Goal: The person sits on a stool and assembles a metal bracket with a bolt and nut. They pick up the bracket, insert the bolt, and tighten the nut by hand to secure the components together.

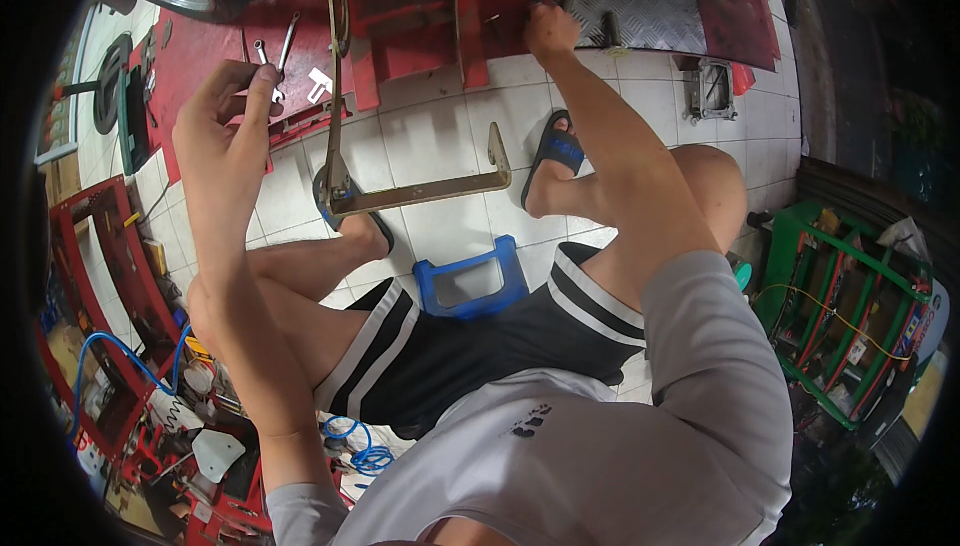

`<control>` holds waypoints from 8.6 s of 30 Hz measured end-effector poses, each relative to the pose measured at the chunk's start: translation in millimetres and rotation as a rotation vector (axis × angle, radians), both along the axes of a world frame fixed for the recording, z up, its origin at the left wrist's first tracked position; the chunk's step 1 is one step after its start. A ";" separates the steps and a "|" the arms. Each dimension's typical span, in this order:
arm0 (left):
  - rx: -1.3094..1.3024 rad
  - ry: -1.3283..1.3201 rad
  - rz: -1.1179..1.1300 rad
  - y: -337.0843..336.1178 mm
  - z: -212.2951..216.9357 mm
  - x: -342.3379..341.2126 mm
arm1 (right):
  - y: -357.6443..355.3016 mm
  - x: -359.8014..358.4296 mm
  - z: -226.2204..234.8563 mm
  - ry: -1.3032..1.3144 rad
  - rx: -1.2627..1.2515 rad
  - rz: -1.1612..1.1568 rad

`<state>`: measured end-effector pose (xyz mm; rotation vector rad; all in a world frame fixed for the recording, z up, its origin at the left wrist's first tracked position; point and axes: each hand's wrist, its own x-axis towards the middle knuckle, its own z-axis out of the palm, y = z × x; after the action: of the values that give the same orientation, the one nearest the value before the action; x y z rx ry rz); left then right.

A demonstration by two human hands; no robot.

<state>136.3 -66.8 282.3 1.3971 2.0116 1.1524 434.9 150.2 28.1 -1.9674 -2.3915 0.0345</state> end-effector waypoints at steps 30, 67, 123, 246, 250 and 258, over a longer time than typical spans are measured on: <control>0.241 0.051 -0.226 -16.2 33.2 28.1 | -82.8 -18.1 133.1 0.722 -1.366 0.085; 0.032 0.754 -0.218 -27.7 -17.2 149.2 | -132.5 -19.0 196.3 1.018 -1.144 0.111; 0.053 0.812 -0.474 -27.4 -13.4 138.3 | -165.9 10.6 208.0 1.493 -0.889 0.375; 0.150 0.357 -0.517 -21.4 -13.2 141.9 | -165.8 25.2 222.5 1.337 -0.883 0.172; 0.137 0.382 -0.523 -21.5 -13.2 141.8 | -157.6 28.3 214.9 1.317 -0.686 0.173; 0.125 0.403 -0.533 -20.0 -13.4 142.8 | -71.8 25.3 99.5 0.879 -0.707 -0.208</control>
<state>279.1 -86.9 268.8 2.1992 1.6479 0.8112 460.2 78.4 127.5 -1.7808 -1.6663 1.5395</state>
